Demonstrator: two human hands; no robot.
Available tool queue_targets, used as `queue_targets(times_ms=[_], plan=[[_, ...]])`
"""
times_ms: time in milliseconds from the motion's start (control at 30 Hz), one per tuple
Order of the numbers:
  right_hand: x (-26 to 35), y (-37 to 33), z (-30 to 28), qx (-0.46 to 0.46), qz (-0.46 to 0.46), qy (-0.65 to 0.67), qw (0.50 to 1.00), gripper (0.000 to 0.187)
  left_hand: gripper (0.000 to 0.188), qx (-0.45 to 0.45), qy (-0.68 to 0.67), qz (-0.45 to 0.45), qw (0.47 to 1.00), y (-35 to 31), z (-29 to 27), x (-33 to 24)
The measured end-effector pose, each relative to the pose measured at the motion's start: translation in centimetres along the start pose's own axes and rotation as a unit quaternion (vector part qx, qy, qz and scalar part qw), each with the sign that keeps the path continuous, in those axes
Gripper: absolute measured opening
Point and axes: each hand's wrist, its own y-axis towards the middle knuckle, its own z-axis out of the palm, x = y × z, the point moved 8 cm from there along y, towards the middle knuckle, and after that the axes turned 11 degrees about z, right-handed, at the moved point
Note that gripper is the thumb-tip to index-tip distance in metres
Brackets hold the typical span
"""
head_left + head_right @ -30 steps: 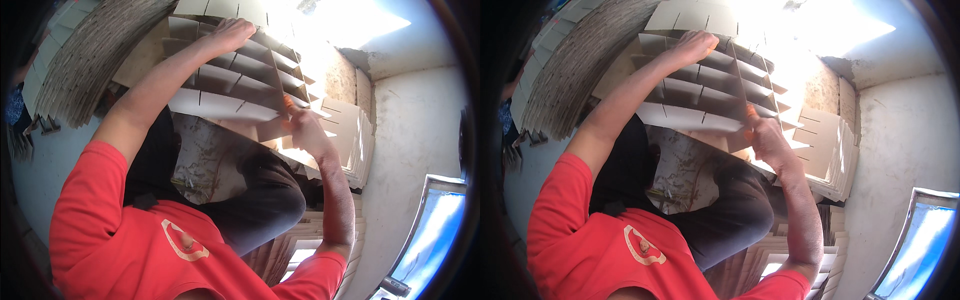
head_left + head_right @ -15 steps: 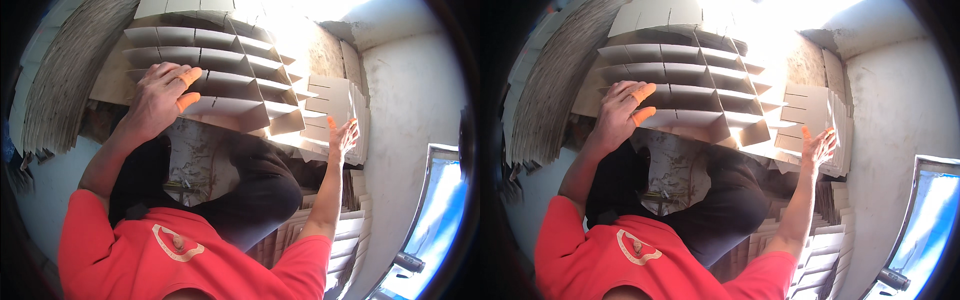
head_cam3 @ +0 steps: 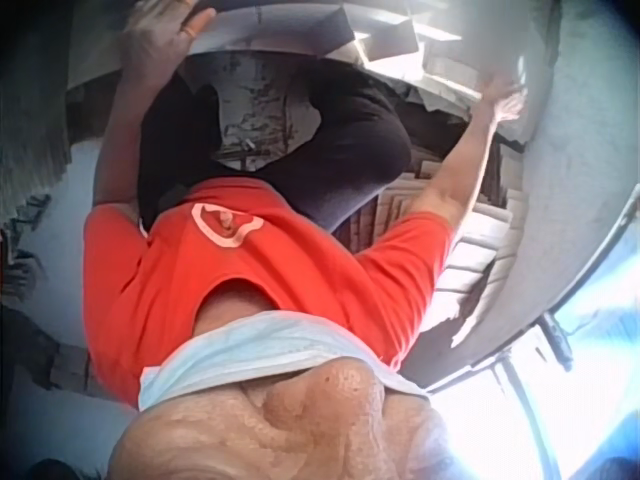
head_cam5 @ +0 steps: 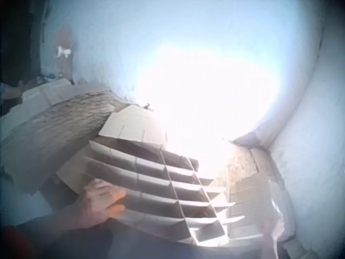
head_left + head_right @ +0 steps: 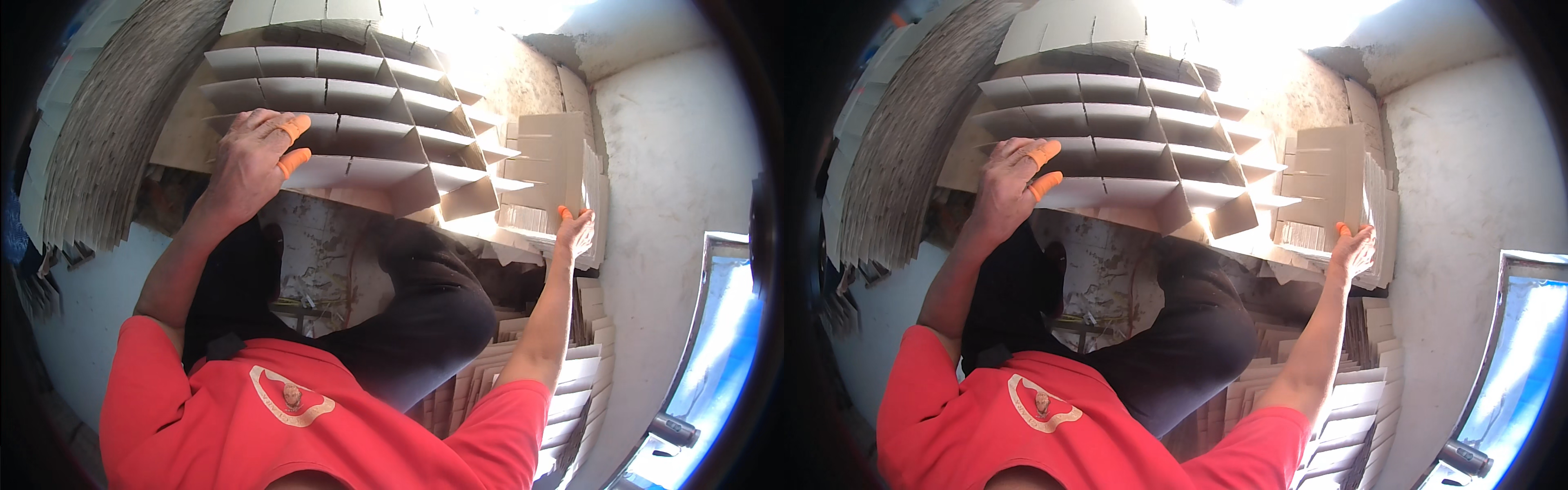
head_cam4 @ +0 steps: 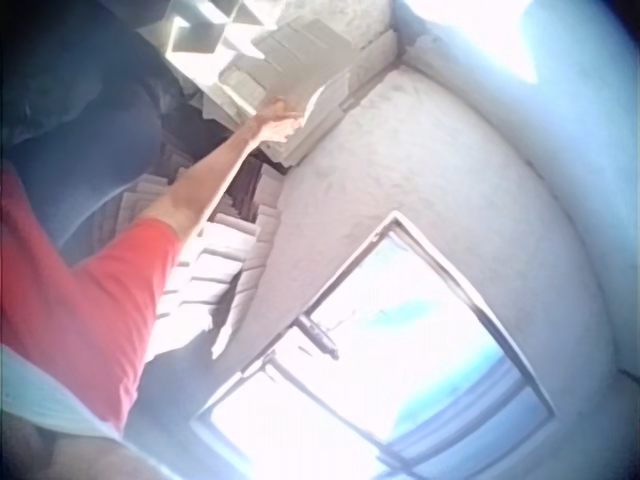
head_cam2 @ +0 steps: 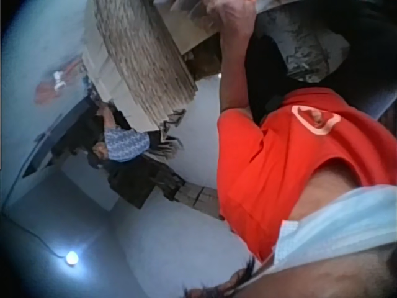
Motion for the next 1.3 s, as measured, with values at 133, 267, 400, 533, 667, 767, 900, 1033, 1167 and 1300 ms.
queue_targets(times_ms=[133, 267, 400, 533, 667, 767, 900, 1033, 1167, 1300], plan=[[2.9, -0.3, -6.7, -0.035, -0.014, 0.17, 0.985, 0.022, 0.041, -0.004, -0.014, -0.002, 1.0, -0.3, -0.2, -0.3], [10.4, -3.6, -16.0, -0.051, -0.16, 0.353, 0.92, 0.027, 0.044, 0.053, -0.034, -0.011, 0.998, -0.9, 0.7, -0.6], [17.8, -9.4, -20.6, 0.169, -0.155, 0.499, 0.836, 0.043, 0.038, 0.074, -0.069, -0.016, 0.995, -1.8, 2.4, -0.8], [22.2, -13.5, -20.0, 0.199, -0.24, 0.428, 0.848, 0.044, 0.017, 0.018, -0.08, -0.003, 0.997, -2.4, 3.0, -0.4], [25.4, -16.7, -19.4, 0.212, -0.287, 0.408, 0.84, 0.049, 0.008, -0.045, -0.106, -0.001, 0.993, -2.4, 3.0, 0.0], [26.8, -18.2, -19.6, 0.173, -0.355, 0.383, 0.835, 0.049, 0.009, -0.065, -0.107, 0.005, 0.992, -2.6, 3.3, 0.0], [27.8, -18.7, -19.4, 0.162, -0.378, 0.396, 0.821, 0.048, 0.018, -0.012, -0.097, 0.012, 0.995, -2.8, 3.7, 0.0], [28.2, -18.3, -19.1, 0.212, -0.336, 0.391, 0.83, 0.049, 0.017, -0.013, -0.1, 0.002, 0.995, -3.0, 3.9, 0.5], [28.5, -19.2, -18.3, 0.229, -0.339, 0.392, 0.824, 0.048, 0.016, -0.014, -0.096, 0.001, 0.995, -2.8, 4.1, 0.5], [28.8, -19.5, -18.5, 0.228, -0.344, 0.374, 0.831, 0.049, 0.014, -0.046, -0.117, -0.015, 0.992, -2.6, 4.0, 0.7]])
